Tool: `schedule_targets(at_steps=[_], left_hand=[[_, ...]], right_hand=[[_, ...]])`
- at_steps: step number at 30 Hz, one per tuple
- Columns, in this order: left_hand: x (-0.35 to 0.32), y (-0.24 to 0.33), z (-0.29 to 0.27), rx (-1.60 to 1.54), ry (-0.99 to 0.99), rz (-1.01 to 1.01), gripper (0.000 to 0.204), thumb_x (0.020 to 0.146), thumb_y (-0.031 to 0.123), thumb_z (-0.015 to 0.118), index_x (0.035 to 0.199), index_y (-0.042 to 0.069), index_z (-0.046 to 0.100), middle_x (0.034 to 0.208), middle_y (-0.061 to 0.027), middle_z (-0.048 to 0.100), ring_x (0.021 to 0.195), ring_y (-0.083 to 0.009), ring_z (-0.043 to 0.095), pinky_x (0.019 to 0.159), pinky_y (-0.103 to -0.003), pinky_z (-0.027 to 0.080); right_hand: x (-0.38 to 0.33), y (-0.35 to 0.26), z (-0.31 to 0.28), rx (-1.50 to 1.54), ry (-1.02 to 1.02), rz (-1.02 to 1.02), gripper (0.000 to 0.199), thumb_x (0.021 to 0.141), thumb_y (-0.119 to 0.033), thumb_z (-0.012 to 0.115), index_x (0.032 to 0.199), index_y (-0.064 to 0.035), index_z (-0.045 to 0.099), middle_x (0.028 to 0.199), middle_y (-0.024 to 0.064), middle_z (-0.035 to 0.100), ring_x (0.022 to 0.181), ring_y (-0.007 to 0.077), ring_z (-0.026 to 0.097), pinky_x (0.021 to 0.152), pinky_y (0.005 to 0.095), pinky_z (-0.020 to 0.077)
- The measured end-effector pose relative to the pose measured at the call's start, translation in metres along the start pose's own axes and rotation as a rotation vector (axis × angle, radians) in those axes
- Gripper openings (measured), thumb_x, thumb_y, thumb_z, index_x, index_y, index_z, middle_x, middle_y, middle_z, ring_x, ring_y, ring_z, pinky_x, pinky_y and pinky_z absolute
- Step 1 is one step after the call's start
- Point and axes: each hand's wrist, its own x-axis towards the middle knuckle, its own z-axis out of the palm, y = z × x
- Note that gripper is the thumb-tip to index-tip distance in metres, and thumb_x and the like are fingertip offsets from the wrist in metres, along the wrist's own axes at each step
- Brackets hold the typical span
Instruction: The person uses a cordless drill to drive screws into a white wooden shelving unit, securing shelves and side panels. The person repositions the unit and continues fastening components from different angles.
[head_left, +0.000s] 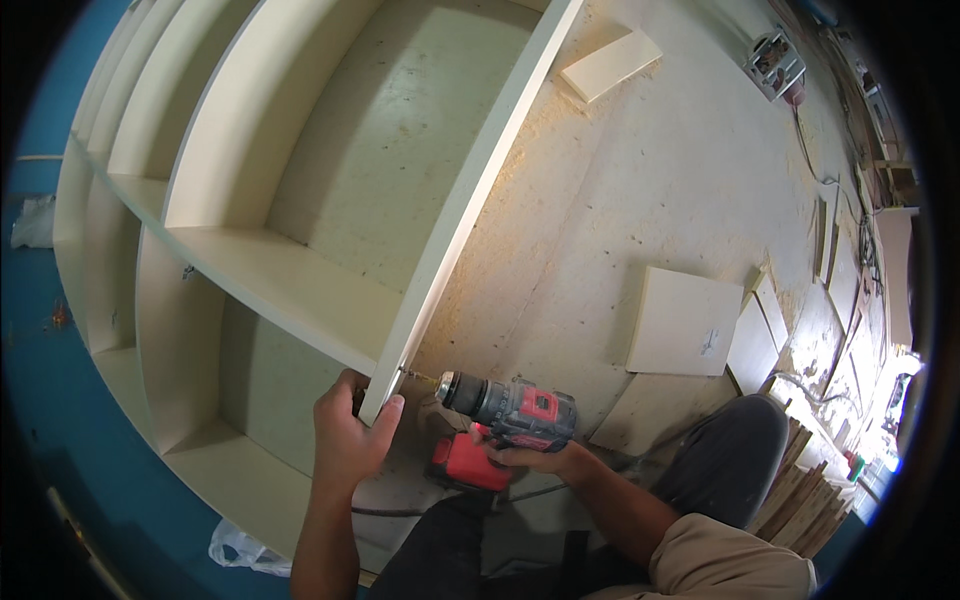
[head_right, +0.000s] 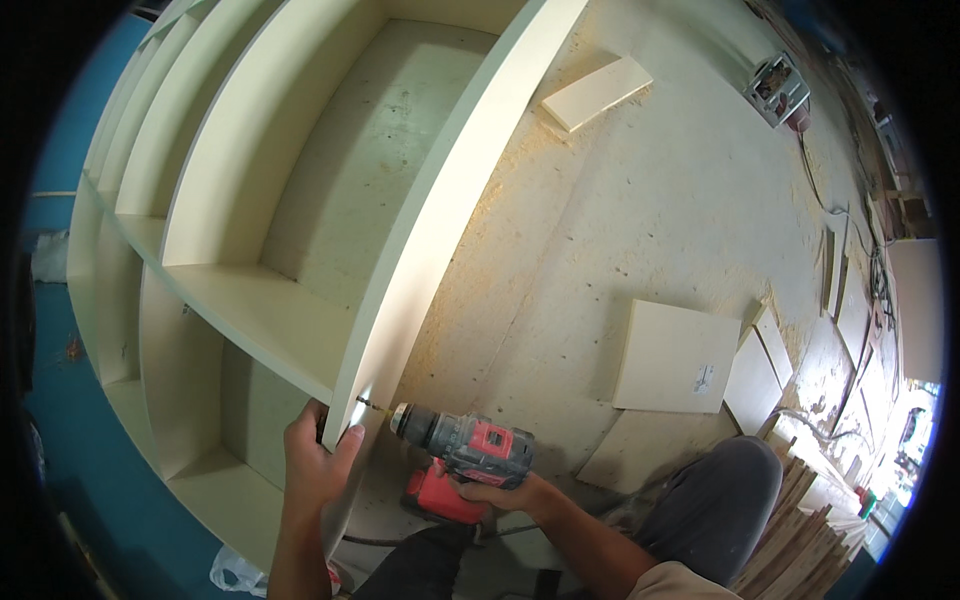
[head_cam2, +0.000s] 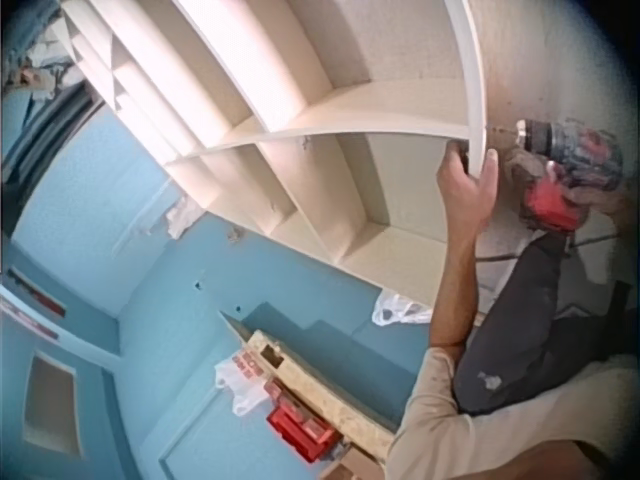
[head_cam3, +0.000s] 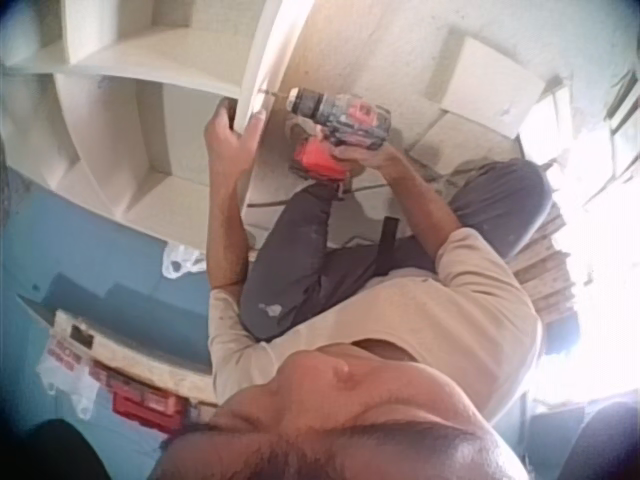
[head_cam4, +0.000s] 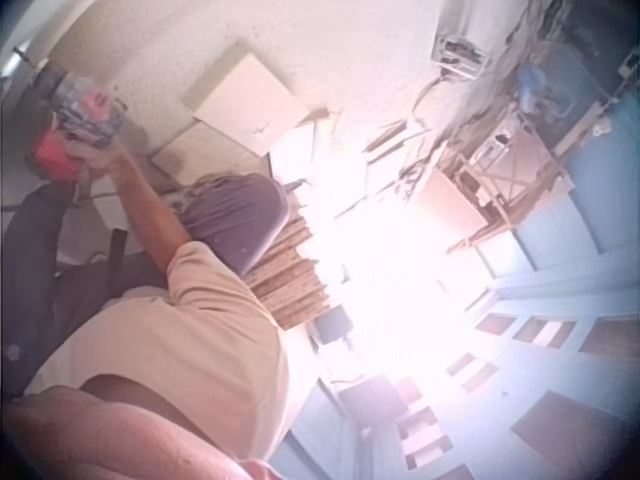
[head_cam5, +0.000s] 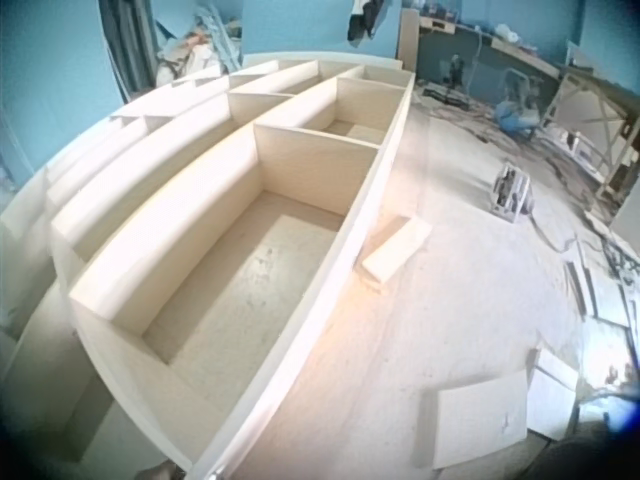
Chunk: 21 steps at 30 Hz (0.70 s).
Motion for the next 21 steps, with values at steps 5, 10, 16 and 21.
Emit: schedule_targets(at_steps=[5,10,16,21], left_hand=[[-0.005,-0.003,-0.012,-0.047,0.167,0.004,0.019,0.087,0.013,0.055,0.095,-0.004,0.057,0.074,-0.0059,0.055,0.066,-0.0156,0.051,0.065,-0.028,0.042],[-0.04,-0.011,-0.006,-0.788,0.432,0.1,0.011,0.095,0.012,0.049,0.099,0.003,0.055,0.074,-0.0026,0.05,0.062,-0.0076,0.043,0.056,-0.022,0.034],[-0.055,0.009,0.052,-1.385,-0.06,-0.324,0.017,0.097,0.007,0.041,0.103,0.0,0.056,0.086,-0.01,0.06,0.061,-0.0103,0.047,0.057,-0.024,0.039],[-0.063,-0.03,0.096,-1.614,-0.11,-0.549,0.015,0.097,0.006,0.043,0.102,0.002,0.056,0.093,-0.0136,0.062,0.069,-0.017,0.057,0.062,-0.029,0.047]], right_hand=[[-0.005,-0.017,-0.005,0.018,0.006,0.039,0.037,0.083,-0.001,0.068,0.119,-0.004,0.058,0.099,0.0012,0.062,0.089,0.0087,0.058,0.079,0.0255,0.0479],[-0.029,-0.018,-0.029,-0.423,0.052,0.11,0.035,0.084,-0.008,0.07,0.118,-0.0075,0.061,0.107,0.0061,0.066,0.1,0.0178,0.062,0.088,0.0335,0.049],[-0.082,-0.038,-0.038,-0.517,0.123,0.179,0.036,0.082,-0.01,0.072,0.117,-0.0077,0.062,0.11,0.0072,0.066,0.101,0.0214,0.062,0.088,0.0364,0.05],[-0.119,-0.038,-0.036,-0.461,0.114,0.254,0.037,0.081,-0.011,0.073,0.117,-0.0072,0.063,0.111,0.0077,0.066,0.102,0.0191,0.062,0.09,0.0356,0.0495]])
